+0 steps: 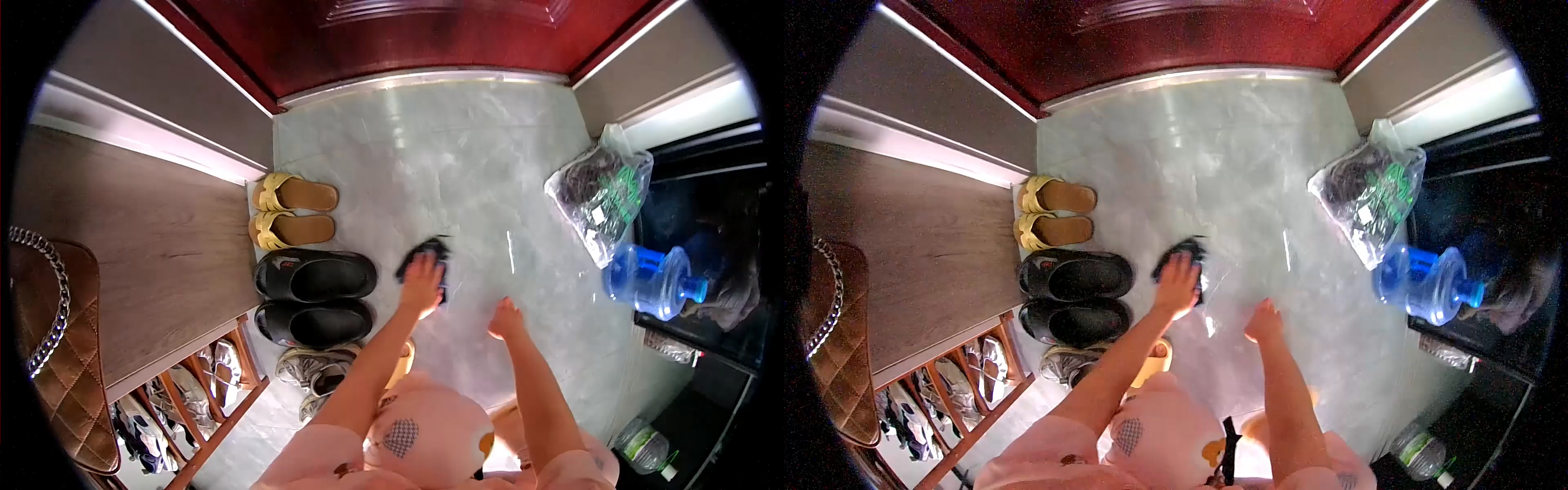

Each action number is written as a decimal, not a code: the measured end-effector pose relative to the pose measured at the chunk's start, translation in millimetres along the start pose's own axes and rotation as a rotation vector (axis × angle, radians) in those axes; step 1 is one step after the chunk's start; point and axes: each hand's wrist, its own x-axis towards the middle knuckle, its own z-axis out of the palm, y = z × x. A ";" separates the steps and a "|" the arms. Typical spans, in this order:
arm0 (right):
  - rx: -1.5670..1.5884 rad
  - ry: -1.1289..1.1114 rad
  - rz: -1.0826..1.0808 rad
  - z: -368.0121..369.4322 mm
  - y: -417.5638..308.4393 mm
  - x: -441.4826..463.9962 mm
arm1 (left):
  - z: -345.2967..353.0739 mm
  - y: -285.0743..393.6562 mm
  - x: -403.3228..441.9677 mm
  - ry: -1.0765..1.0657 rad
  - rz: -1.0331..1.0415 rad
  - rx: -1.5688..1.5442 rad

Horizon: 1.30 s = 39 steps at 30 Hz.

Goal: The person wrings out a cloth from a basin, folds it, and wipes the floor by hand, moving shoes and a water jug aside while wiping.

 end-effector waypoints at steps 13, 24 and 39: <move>0.155 0.401 -0.233 -96.1 -17.5 68.1 | -2.8 21.4 76.9 0.290 -0.051 -0.060; -0.211 0.307 -0.274 -190.9 18.4 138.7 | 4.6 -60.8 46.6 0.537 -0.714 -0.156; -0.070 0.461 -0.437 -168.7 38.6 161.1 | -81.6 50.0 166.4 -0.182 -0.119 0.111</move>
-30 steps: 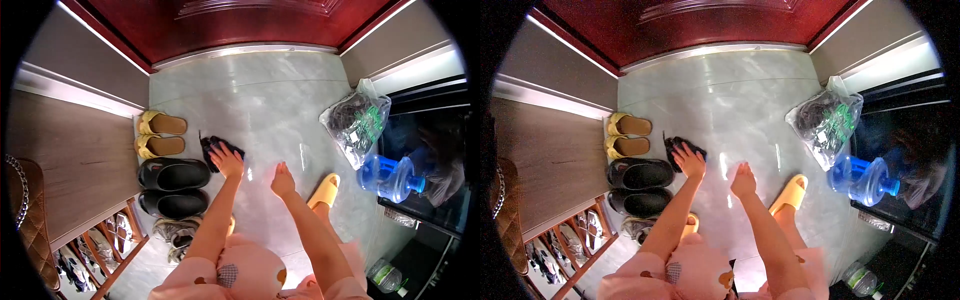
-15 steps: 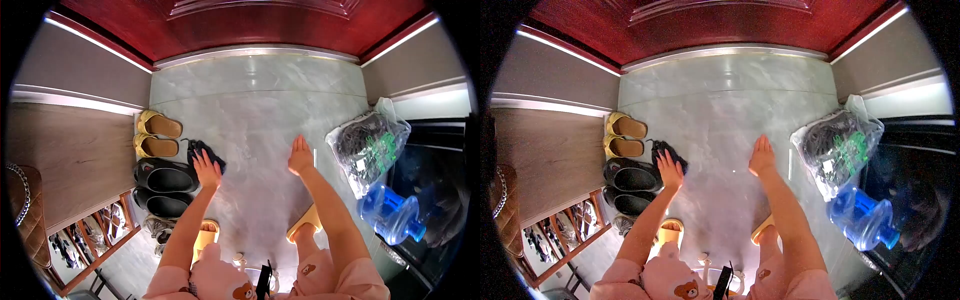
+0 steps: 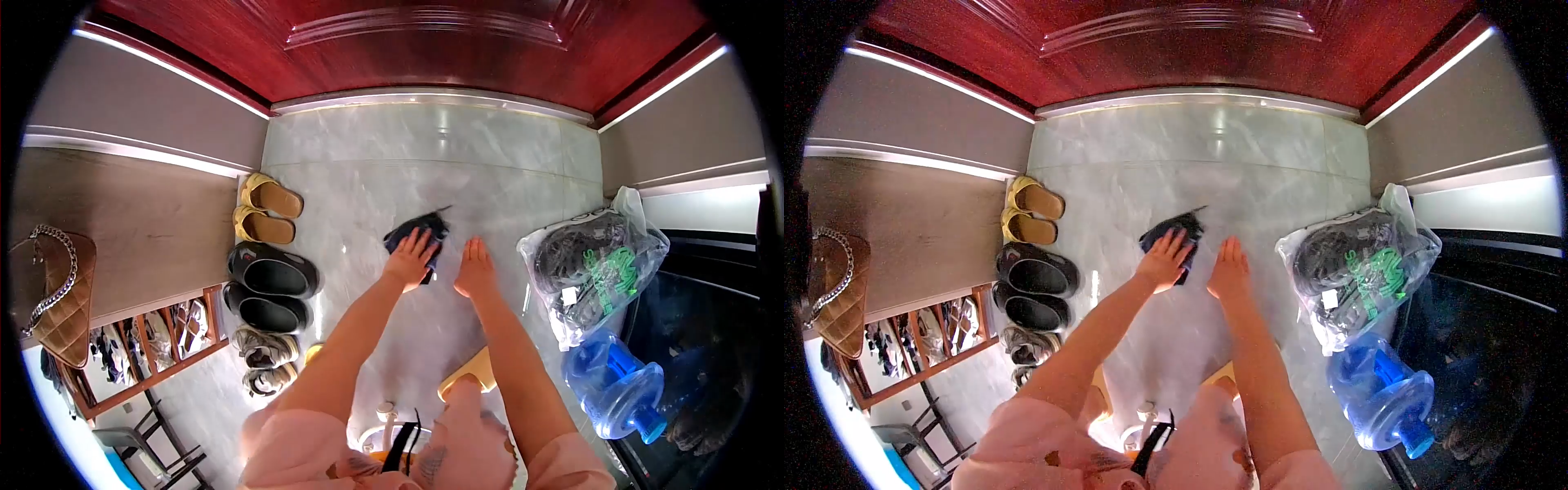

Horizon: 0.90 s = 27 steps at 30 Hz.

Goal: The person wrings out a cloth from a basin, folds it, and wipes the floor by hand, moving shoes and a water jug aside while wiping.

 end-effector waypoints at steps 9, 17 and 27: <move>-0.074 -0.201 -0.083 -59.6 6.4 2.7 | 35.5 -65.4 5.2 0.424 -0.550 -0.345; -0.065 0.052 -0.298 -62.2 -88.3 106.2 | 2.0 -207.8 45.9 0.553 -0.842 -0.435; -0.011 0.103 -0.174 -58.8 -120.0 131.9 | -5.8 -362.5 58.4 0.552 -0.827 -0.249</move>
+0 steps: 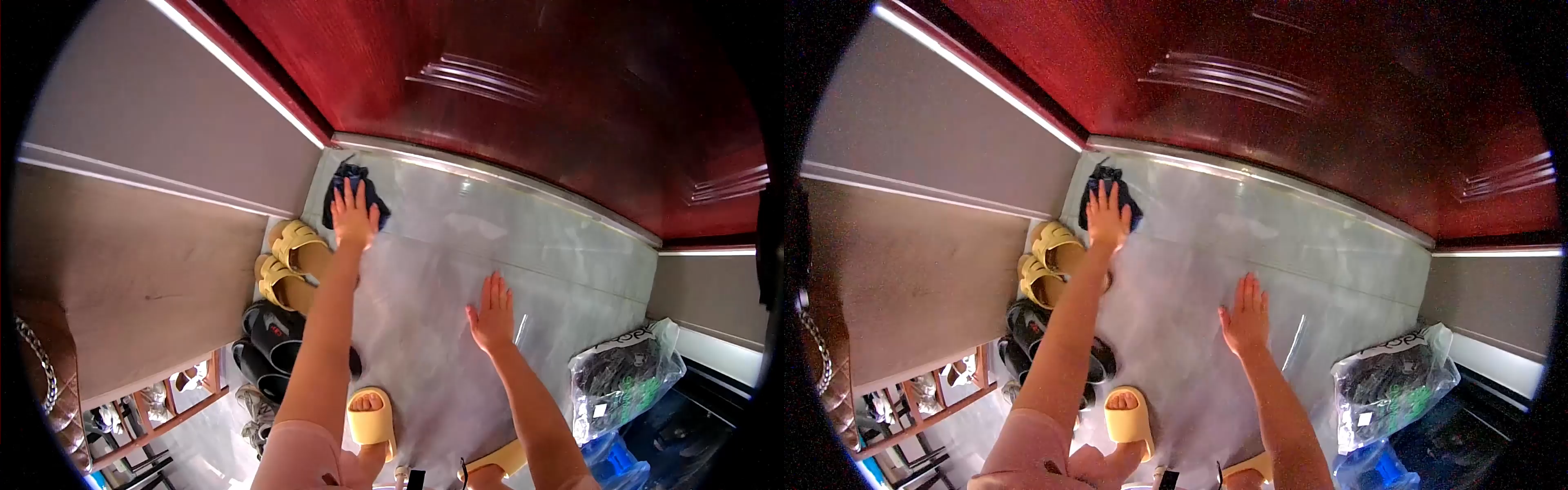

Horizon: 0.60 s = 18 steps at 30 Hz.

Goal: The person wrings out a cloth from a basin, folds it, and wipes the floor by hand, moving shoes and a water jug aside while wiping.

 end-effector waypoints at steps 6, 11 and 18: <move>0.019 -0.024 0.033 3.4 -1.3 2.5 | 8.6 -23.0 61.2 0.042 -0.076 0.095; 0.073 0.007 0.050 3.9 -4.5 -1.4 | 10.2 77.7 41.8 0.074 -0.207 0.046; 0.335 0.065 -0.110 -8.1 32.0 -6.6 | 7.0 262.8 -23.9 0.082 0.035 -0.061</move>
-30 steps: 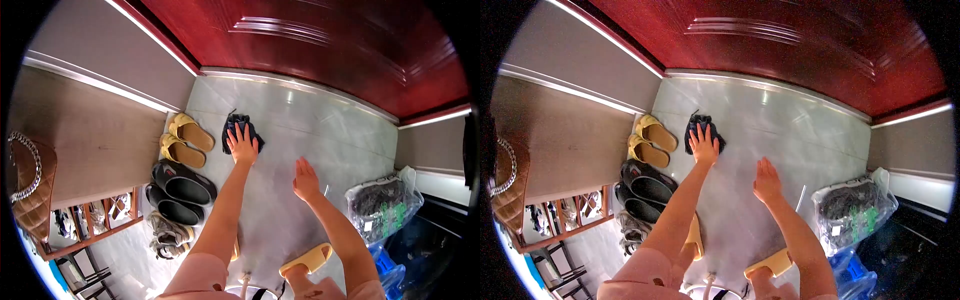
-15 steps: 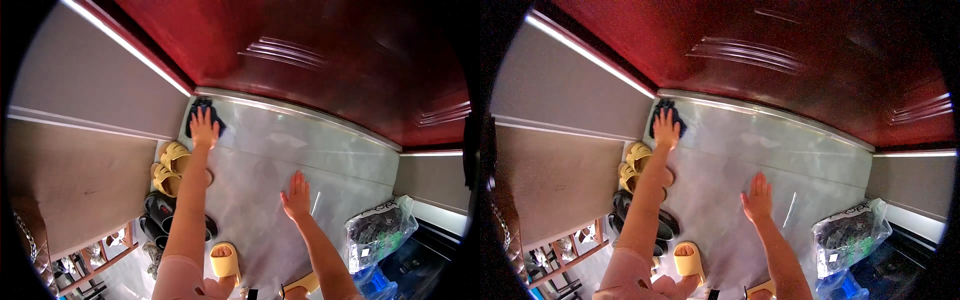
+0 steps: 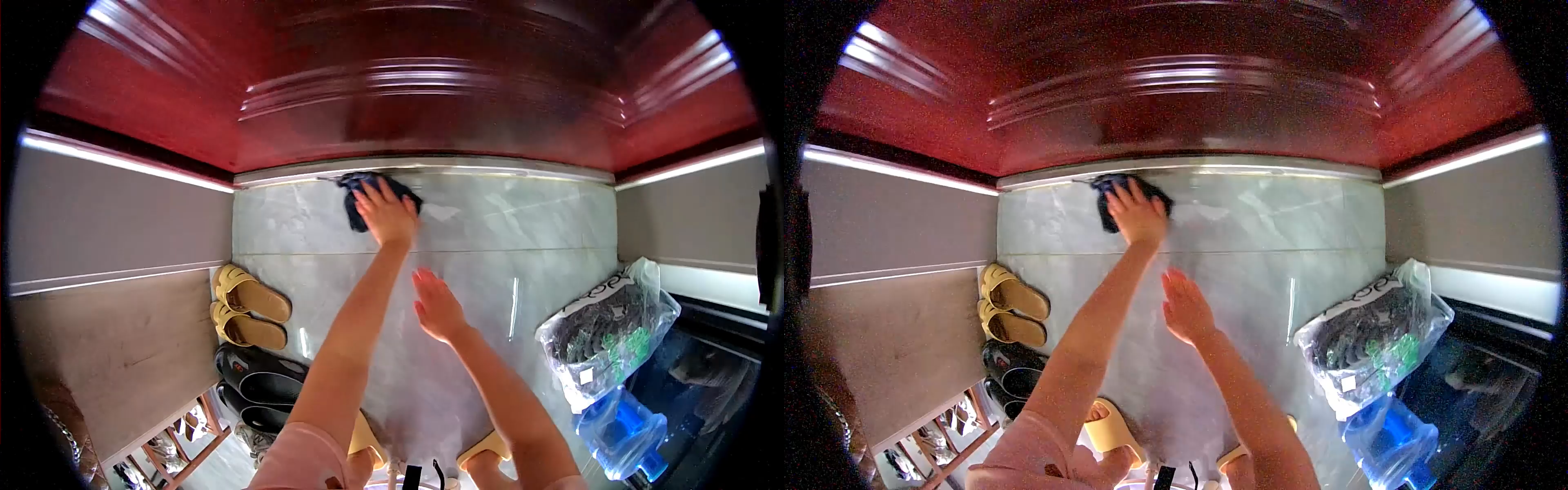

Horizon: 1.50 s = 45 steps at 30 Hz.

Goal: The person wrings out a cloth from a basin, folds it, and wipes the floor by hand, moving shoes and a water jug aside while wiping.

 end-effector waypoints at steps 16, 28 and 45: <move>0.093 0.419 0.236 -35.1 110.4 -166.3 | -2.2 118.1 -127.4 -0.272 1.331 -0.305; 0.044 0.600 0.290 -77.2 118.1 -167.1 | 9.9 215.9 -91.1 -0.129 0.931 -0.165; -0.163 -0.032 0.696 -71.2 129.2 -102.6 | 14.9 382.1 -55.0 0.233 1.218 -0.233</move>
